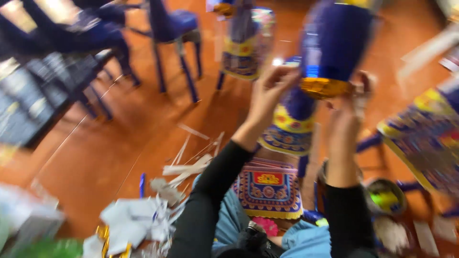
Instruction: Detailing blue horse head models by applying decorative blue tape and gold foil.
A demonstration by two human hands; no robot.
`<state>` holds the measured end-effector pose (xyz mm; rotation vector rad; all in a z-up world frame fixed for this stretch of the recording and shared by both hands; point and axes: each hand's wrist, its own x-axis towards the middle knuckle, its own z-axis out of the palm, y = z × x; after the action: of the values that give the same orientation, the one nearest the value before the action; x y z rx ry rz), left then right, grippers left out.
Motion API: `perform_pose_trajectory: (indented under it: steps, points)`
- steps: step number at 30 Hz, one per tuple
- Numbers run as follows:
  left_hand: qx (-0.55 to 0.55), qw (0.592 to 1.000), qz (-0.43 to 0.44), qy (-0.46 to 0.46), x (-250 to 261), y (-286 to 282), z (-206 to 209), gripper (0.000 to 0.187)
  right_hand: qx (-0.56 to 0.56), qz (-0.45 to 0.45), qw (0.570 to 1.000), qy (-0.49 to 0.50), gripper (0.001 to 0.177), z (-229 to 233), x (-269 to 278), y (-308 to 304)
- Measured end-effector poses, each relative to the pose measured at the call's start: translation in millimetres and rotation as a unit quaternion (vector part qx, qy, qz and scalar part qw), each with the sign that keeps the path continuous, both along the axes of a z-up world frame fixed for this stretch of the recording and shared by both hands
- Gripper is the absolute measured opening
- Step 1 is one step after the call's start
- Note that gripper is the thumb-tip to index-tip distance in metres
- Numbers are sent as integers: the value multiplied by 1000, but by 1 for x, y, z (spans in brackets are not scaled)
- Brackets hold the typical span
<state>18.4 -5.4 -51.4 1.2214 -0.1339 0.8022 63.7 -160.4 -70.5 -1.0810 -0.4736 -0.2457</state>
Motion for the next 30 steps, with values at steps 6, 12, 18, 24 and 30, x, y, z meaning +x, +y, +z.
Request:
perform_pose_trajectory:
  steps: [6,12,18,24,30]
  points:
    - [145,985,90,-5,-37,6,13,18,241,172,952,-81,43,-11,23,-34]
    - [286,952,78,-73,-43,-2,3,37,-126,-197,946,-225,39,7,-27,-12]
    - [324,939,74,-85,-39,-5,4,42,-137,-169,947,-238,41,4,-28,-11]
    - [311,944,67,-86,-35,-1,0,42,-126,-195,939,-253,36,5,-22,-13]
    - [308,946,62,-82,-36,0,1,42,-147,-195,935,-257,37,11,-30,-14]
